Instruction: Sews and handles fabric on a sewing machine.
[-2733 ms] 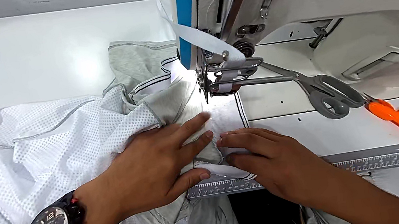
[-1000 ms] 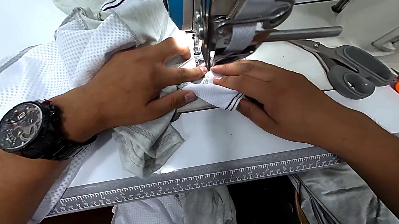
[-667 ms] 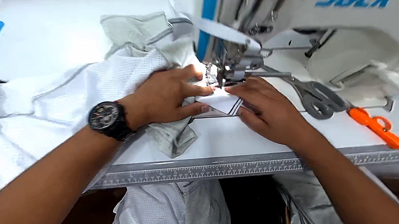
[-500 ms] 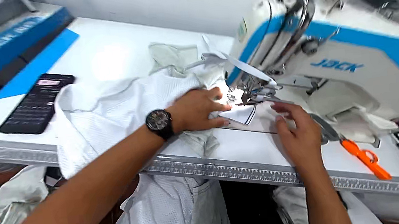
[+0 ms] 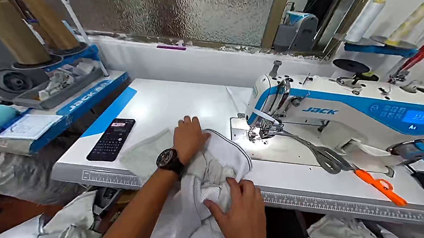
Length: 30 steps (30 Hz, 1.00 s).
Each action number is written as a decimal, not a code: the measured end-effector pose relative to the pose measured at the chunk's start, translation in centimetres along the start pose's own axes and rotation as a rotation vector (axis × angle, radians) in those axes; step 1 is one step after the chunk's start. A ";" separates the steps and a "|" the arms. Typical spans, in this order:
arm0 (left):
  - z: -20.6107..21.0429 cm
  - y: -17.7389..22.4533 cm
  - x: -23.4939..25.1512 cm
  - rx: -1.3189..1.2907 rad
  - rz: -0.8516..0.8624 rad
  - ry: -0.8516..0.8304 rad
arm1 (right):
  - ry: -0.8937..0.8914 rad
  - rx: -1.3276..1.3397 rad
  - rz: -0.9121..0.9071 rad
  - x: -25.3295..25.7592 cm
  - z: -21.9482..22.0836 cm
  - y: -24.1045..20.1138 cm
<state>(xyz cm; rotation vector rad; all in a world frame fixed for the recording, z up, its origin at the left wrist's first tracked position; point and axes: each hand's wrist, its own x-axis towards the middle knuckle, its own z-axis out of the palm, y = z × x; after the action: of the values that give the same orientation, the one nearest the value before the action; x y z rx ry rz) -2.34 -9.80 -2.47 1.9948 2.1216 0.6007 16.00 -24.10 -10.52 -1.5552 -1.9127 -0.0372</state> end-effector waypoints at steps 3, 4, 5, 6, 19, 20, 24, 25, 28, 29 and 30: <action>0.9 -3.1 1.3 -0.079 -0.062 -0.124 | 0.030 -0.062 0.030 0.1 0.8 -1.2; 0.4 -3.8 1.0 -0.158 -0.049 -0.137 | 0.031 -0.024 0.021 0.3 1.0 -1.1; -0.6 -4.5 0.4 -0.324 -0.044 -0.138 | 0.022 0.053 0.011 0.4 0.8 -0.9; -2.3 -5.1 -0.6 -0.560 -0.062 -0.148 | -0.001 0.171 0.005 0.6 0.4 -0.4; -30.1 -2.7 -23.2 -0.481 0.349 0.170 | -0.491 0.960 -0.613 -2.2 -11.7 -14.8; -31.5 -2.3 -24.7 -0.552 0.395 0.104 | -0.490 0.947 -0.595 -3.4 -10.4 -16.9; -36.4 -2.7 -30.0 -0.621 0.497 0.063 | -0.455 1.016 -0.594 -4.6 -5.8 -22.1; -37.5 -3.3 -31.4 -0.598 0.498 0.101 | -0.487 1.055 -0.661 -4.6 -5.9 -22.8; -40.4 -6.5 -36.7 -0.480 0.426 0.237 | -0.473 1.063 -0.768 -2.4 -9.0 -21.3; -41.1 -7.9 -38.8 -0.452 0.393 0.303 | -0.436 1.087 -0.717 -0.7 -10.8 -20.2; -41.5 -9.2 -40.9 -0.443 0.357 0.384 | -0.401 1.103 -0.669 1.1 -12.7 -19.5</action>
<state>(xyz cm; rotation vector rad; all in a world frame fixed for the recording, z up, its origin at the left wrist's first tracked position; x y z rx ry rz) -23.16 -57.50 25.27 2.1190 1.5926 1.4712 4.69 -34.15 7.21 -0.1778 -2.0640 0.9270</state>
